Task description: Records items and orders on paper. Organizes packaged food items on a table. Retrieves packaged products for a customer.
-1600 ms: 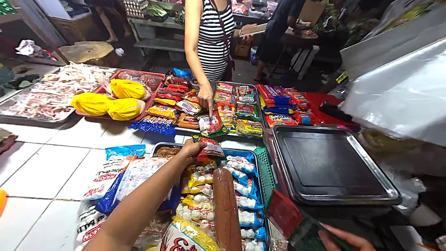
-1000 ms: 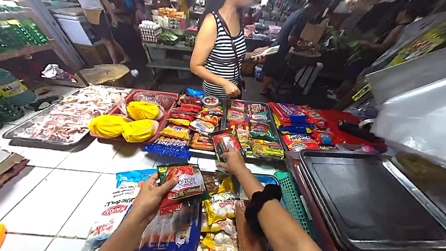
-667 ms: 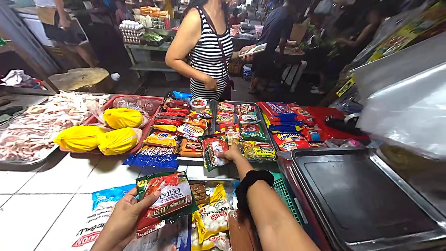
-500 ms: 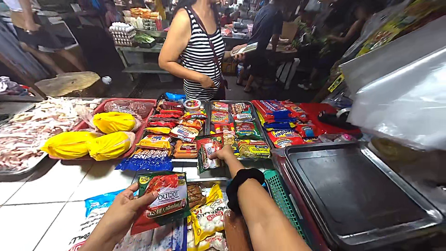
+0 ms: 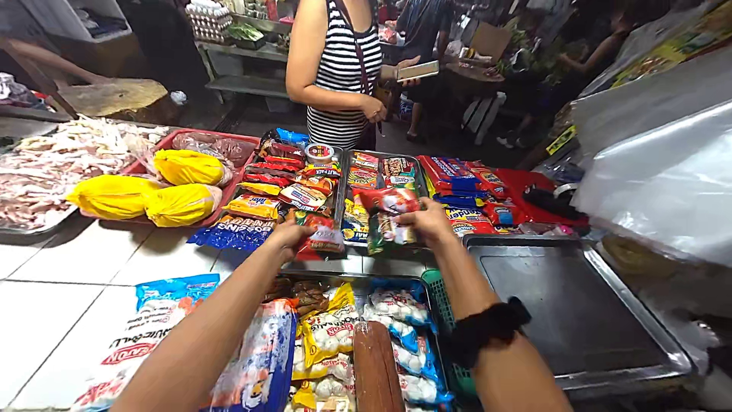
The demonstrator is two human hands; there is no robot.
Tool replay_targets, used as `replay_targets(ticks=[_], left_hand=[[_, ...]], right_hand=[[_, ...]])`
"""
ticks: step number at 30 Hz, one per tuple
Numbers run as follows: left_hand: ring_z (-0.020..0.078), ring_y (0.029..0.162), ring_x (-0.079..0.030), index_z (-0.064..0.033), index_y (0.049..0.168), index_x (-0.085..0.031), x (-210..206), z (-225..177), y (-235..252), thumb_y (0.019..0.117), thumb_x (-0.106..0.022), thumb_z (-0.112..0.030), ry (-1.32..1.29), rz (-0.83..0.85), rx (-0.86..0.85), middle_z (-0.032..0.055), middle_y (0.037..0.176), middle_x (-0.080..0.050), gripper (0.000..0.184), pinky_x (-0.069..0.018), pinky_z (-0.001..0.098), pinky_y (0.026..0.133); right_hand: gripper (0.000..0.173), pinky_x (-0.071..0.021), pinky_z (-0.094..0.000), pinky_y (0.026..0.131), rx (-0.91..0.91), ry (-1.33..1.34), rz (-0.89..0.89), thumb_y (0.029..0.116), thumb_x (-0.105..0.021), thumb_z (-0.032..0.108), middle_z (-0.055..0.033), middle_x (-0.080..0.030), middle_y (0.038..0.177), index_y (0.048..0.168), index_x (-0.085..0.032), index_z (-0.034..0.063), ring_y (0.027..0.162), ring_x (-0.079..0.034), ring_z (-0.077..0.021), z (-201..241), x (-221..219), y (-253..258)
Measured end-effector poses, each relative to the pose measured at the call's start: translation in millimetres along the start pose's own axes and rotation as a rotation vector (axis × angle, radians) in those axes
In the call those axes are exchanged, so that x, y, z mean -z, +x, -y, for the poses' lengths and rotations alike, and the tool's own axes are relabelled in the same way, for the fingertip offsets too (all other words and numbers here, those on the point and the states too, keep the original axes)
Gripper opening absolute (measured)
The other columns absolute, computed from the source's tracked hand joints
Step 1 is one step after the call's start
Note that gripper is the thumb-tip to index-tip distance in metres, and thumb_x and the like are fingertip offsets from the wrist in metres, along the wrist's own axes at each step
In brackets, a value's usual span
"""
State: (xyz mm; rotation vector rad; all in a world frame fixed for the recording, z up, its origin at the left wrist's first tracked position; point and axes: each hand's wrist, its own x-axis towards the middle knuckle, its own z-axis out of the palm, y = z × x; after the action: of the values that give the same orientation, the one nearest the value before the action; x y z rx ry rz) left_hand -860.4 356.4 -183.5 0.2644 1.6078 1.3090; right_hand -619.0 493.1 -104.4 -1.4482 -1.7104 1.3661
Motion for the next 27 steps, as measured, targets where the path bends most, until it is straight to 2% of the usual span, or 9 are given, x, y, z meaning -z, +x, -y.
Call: replay_targets(ticks=[5, 9, 12, 14, 17, 19, 22, 24, 27], left_hand=[[0.0243, 0.094, -0.065, -0.0034, 0.144, -0.039, -82.6, 6.1, 64.1, 0.1051, -0.055, -0.016, -0.063, 0.055, -0.089, 0.0182, 0.113, -0.063, 0.044, -0.0557, 0.0407, 0.081], [0.0459, 0.141, -0.039, -0.0006, 0.157, -0.030, -113.1, -1.6, 37.1, 0.1029, -0.052, -0.053, 0.155, 0.040, -0.225, 0.0313, 0.157, -0.034, 0.079, -0.0342, 0.0634, 0.113], [0.0259, 0.103, -0.066, -0.0063, 0.140, -0.047, -112.0, -19.1, -58.0, 0.0979, -0.026, -0.077, -0.210, 0.445, -0.091, 0.0150, 0.121, -0.063, 0.084, -0.0573, 0.0443, 0.083], [0.0210, 0.100, -0.071, -0.0175, 0.138, -0.053, -93.9, -4.5, -102.1, 0.0826, -0.037, -0.091, -0.447, 0.654, -0.046, 0.0076, 0.115, -0.071, 0.093, -0.0616, 0.0426, 0.081], [0.0184, 0.103, -0.070, -0.0250, 0.145, -0.044, -49.2, 23.3, -145.0, 0.0813, -0.060, -0.080, -0.443, 0.522, -0.183, 0.0040, 0.118, -0.070, 0.085, -0.0612, 0.0418, 0.084], [0.0180, 0.093, -0.070, -0.0212, 0.153, -0.022, -22.8, 48.6, -172.9, 0.0929, -0.070, -0.042, -0.323, 0.407, -0.273, 0.0071, 0.112, -0.067, 0.080, -0.0608, 0.0391, 0.080], [0.0192, 0.075, -0.071, -0.0083, 0.138, -0.044, 11.5, 77.8, -214.6, 0.0933, -0.072, -0.009, -0.308, 0.191, -0.232, 0.0114, 0.091, -0.071, 0.053, -0.0619, 0.0356, 0.069], [0.0155, 0.077, -0.071, -0.0113, 0.134, -0.050, 45.5, 100.9, -240.6, 0.0977, -0.064, -0.012, -0.342, 0.166, -0.222, 0.0085, 0.093, -0.071, 0.038, -0.0620, 0.0327, 0.069], [0.0096, 0.092, -0.072, -0.0144, 0.111, -0.070, 95.7, 140.7, -280.2, 0.0982, -0.058, -0.024, -0.525, 0.297, -0.379, 0.0020, 0.101, -0.076, 0.020, -0.0619, 0.0303, 0.083]], right_hand=[[0.058, -0.0614, -0.0362, 0.068, 0.154, 0.128, -0.112, 0.0734, -0.081, -0.012, -0.0146, -0.070, 0.103, 0.126, -0.059, 0.0005, 0.079, -0.071, -0.0203, 34.5, 61.8, -38.0], [0.057, -0.0629, -0.0335, 0.068, 0.200, 0.219, -0.054, 0.0758, -0.077, -0.016, -0.0125, -0.072, 0.100, 0.127, -0.058, 0.0010, 0.078, -0.072, -0.0181, 37.9, 77.5, -64.3], [0.056, -0.0629, -0.0336, 0.070, 0.181, 0.309, 0.100, 0.0777, -0.074, -0.015, -0.0104, -0.073, 0.101, 0.128, -0.058, 0.0020, 0.081, -0.072, -0.0171, 29.3, 69.1, -82.1], [0.056, -0.0633, -0.0337, 0.072, 0.136, 0.343, 0.222, 0.0792, -0.075, -0.011, -0.0090, -0.073, 0.103, 0.130, -0.058, 0.0040, 0.083, -0.072, -0.0165, 12.8, 49.2, -96.8], [0.070, -0.0629, -0.0400, 0.075, 0.102, 0.219, 0.215, 0.0770, -0.088, 0.006, -0.0140, -0.070, 0.105, 0.134, -0.048, 0.0043, 0.085, -0.072, -0.0218, -18.8, -1.4, -120.0], [0.086, -0.0602, -0.0476, 0.081, 0.125, -0.004, 0.166, 0.0757, -0.091, 0.031, -0.0182, -0.068, 0.106, 0.140, -0.042, 0.0025, 0.091, -0.070, -0.0269, -35.3, -39.4, -145.3], [0.085, -0.0541, -0.0594, 0.092, 0.148, -0.318, 0.327, 0.0834, -0.081, 0.048, -0.0218, -0.069, 0.109, 0.144, -0.043, 0.0024, 0.103, -0.069, -0.0354, -35.5, -73.4, -191.8], [0.080, -0.0532, -0.0604, 0.093, 0.220, -0.405, 0.514, 0.0907, -0.074, 0.053, -0.0195, -0.070, 0.115, 0.149, -0.042, 0.0074, 0.106, -0.069, -0.0346, -22.8, -68.2, -222.8], [0.063, -0.0596, -0.0442, 0.079, 0.452, -0.260, 0.490, 0.0929, -0.077, 0.031, -0.0167, -0.070, 0.113, 0.143, -0.051, 0.0034, 0.091, -0.071, -0.0249, -6.4, -23.2, -264.8]])
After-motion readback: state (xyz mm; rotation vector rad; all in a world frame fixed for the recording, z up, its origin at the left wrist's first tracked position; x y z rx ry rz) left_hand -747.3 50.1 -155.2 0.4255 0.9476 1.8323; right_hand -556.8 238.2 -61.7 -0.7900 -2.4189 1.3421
